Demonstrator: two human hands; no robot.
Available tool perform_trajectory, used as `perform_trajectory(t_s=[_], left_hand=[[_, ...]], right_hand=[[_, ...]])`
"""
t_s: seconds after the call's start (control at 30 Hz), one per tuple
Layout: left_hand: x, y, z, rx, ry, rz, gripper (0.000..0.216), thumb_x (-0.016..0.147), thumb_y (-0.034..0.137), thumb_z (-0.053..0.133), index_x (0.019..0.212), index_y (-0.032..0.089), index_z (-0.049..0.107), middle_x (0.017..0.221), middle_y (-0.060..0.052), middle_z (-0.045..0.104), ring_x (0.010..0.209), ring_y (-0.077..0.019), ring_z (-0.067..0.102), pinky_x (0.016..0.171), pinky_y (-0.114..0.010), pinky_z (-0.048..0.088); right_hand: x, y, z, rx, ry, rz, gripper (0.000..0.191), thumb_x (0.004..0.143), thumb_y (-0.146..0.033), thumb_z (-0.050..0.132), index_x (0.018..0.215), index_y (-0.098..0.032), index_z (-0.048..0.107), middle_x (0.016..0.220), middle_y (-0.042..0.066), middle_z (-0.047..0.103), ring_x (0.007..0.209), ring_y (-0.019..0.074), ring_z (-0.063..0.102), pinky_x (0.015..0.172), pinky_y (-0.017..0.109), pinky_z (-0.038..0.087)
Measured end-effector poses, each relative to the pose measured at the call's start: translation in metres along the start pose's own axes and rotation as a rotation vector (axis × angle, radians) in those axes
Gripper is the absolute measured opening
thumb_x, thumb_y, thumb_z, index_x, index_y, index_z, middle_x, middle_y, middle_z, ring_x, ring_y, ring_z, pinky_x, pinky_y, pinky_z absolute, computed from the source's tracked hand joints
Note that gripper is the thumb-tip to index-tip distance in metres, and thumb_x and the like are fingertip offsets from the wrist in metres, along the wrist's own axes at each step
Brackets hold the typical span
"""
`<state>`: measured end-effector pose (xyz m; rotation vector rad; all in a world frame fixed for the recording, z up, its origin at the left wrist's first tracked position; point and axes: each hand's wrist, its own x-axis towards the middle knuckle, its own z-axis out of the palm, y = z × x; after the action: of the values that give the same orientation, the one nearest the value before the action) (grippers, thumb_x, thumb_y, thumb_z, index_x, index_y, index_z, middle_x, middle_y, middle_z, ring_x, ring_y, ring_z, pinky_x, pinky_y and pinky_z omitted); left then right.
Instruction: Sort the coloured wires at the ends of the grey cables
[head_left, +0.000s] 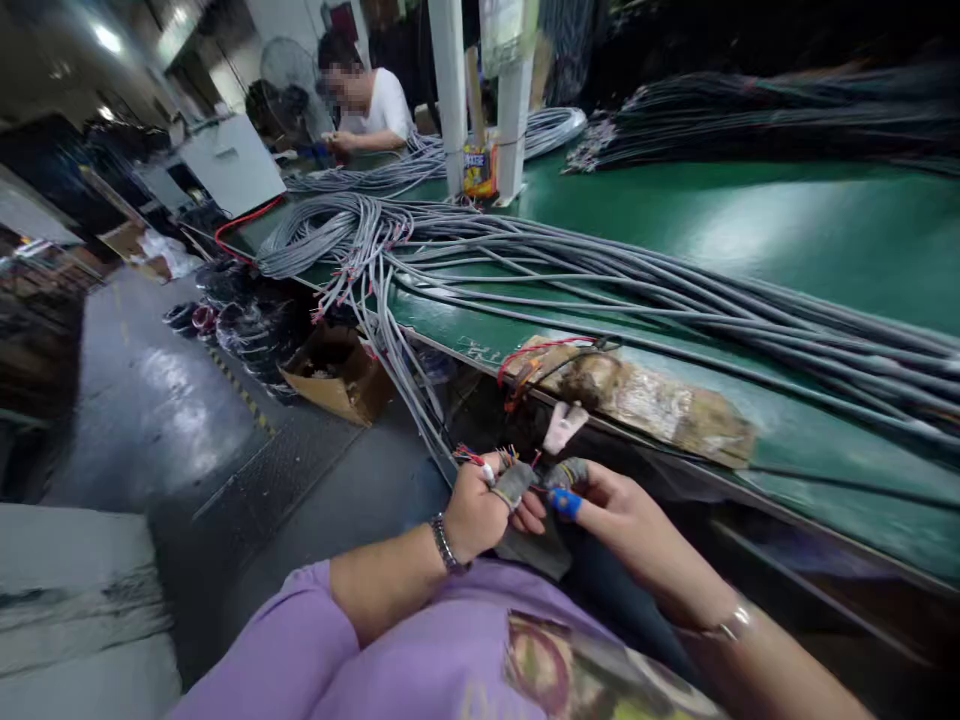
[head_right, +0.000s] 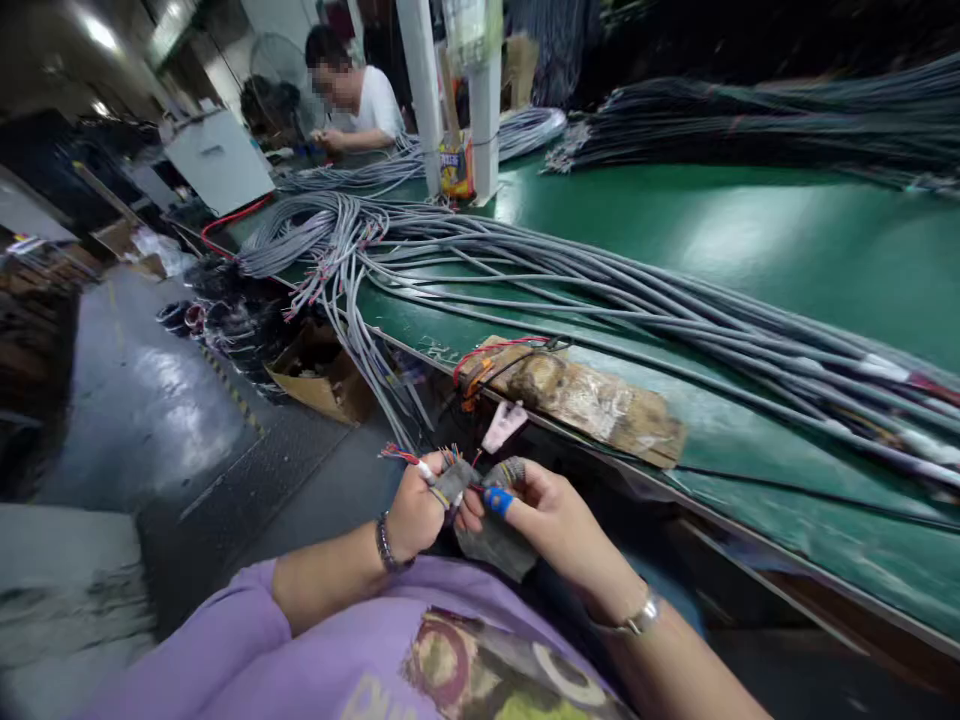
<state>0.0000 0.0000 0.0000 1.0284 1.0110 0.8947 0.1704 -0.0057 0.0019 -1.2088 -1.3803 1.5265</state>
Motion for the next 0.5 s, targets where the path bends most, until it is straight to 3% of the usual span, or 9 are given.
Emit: perform_trajectory(t_s=[0.23,0.37,0.5], left_hand=[[0.003,-0.005,0.001,-0.03,0.03,-0.003,0.046,0.079,0.059,0.056,0.071,0.014,0.051,0.055,-0.002,0.061,0.041,-0.0107,0.058,0.036,-0.017,0.038],[0.003,-0.007,0.001,-0.005,-0.052,-0.048,0.049,0.078,0.061,0.057,0.071,0.013,0.052,0.055,-0.002,0.061,0.041,-0.0112,0.058,0.036,-0.017,0.037],[0.001,-0.004,0.002,0.014,-0.111,-0.078,0.052,0.075,0.064,0.057,0.074,0.012,0.054,0.057,-0.003,0.062,0.042,-0.0115,0.058,0.038,-0.018,0.039]], right_hand=[[0.004,-0.006,0.005,0.106,0.068,0.002,0.032,0.067,-0.047,0.075,0.072,-0.018,0.061,0.068,0.003,0.063,0.065,0.0167,0.056,0.062,0.028,0.046],[0.004,-0.01,0.009,0.258,0.155,0.048,0.034,0.061,-0.046,0.08,0.071,-0.018,0.064,0.066,0.002,0.062,0.06,0.0139,0.053,0.059,0.027,0.044],[0.006,-0.013,0.012,0.402,0.153,0.129,0.037,0.056,-0.046,0.084,0.07,-0.017,0.066,0.061,0.001,0.059,0.055,0.0126,0.049,0.055,0.027,0.042]])
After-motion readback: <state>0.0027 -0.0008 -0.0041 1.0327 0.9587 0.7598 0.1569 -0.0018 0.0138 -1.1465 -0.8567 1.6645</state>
